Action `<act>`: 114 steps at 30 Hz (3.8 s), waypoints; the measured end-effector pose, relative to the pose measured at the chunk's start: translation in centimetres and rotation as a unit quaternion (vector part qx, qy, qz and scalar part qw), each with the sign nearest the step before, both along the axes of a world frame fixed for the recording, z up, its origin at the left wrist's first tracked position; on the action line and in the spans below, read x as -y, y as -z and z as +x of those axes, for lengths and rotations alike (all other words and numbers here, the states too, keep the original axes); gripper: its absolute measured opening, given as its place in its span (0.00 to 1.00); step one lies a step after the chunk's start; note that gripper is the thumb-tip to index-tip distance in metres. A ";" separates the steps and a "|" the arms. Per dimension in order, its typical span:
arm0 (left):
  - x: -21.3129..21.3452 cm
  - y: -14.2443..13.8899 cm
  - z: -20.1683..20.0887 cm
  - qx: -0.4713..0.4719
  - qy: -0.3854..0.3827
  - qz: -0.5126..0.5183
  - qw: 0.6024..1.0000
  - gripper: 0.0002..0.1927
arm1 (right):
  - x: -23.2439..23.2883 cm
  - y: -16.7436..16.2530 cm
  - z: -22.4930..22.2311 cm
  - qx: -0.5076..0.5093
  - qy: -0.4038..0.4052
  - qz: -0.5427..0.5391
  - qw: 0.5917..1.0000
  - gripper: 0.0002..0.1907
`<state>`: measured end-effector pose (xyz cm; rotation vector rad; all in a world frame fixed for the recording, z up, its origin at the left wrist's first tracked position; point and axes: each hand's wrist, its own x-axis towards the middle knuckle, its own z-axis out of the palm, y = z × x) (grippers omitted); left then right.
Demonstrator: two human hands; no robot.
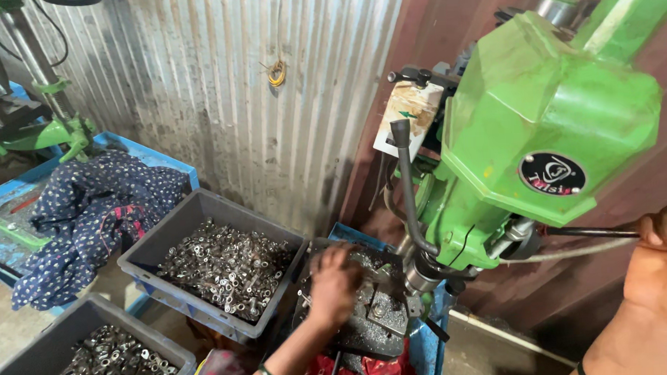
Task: The person operates a bench drill press, placing small metal fittings one at a time onto the drill table and pulling the feed lever to drill each part, then moving finished parts into a bin. Near the end they wipe the drilled parts with a red cloth.
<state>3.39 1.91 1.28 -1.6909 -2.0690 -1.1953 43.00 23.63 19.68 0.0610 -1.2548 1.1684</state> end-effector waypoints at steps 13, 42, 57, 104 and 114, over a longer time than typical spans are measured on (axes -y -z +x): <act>-6.7 -1.4 0.5 -0.112 0.209 -0.207 0.949 0.14 | -0.7 0.2 0.6 0.007 -0.034 0.019 0.999 0.23; -4.6 -1.8 -0.5 -0.073 0.209 -0.169 0.961 0.09 | 9.2 -6.4 -6.7 0.065 0.089 0.025 0.994 0.23; -1.9 2.7 4.2 0.654 0.256 0.043 0.711 0.13 | 5.3 -2.8 -2.7 0.020 0.054 0.004 0.998 0.23; -0.8 0.8 6.7 0.194 0.100 0.025 0.976 0.05 | 4.6 -0.6 -2.4 0.006 0.138 0.034 0.990 0.22; 0.4 0.8 4.7 0.333 0.130 -0.003 0.934 0.09 | 4.9 -6.6 -5.9 0.077 0.090 0.004 0.993 0.19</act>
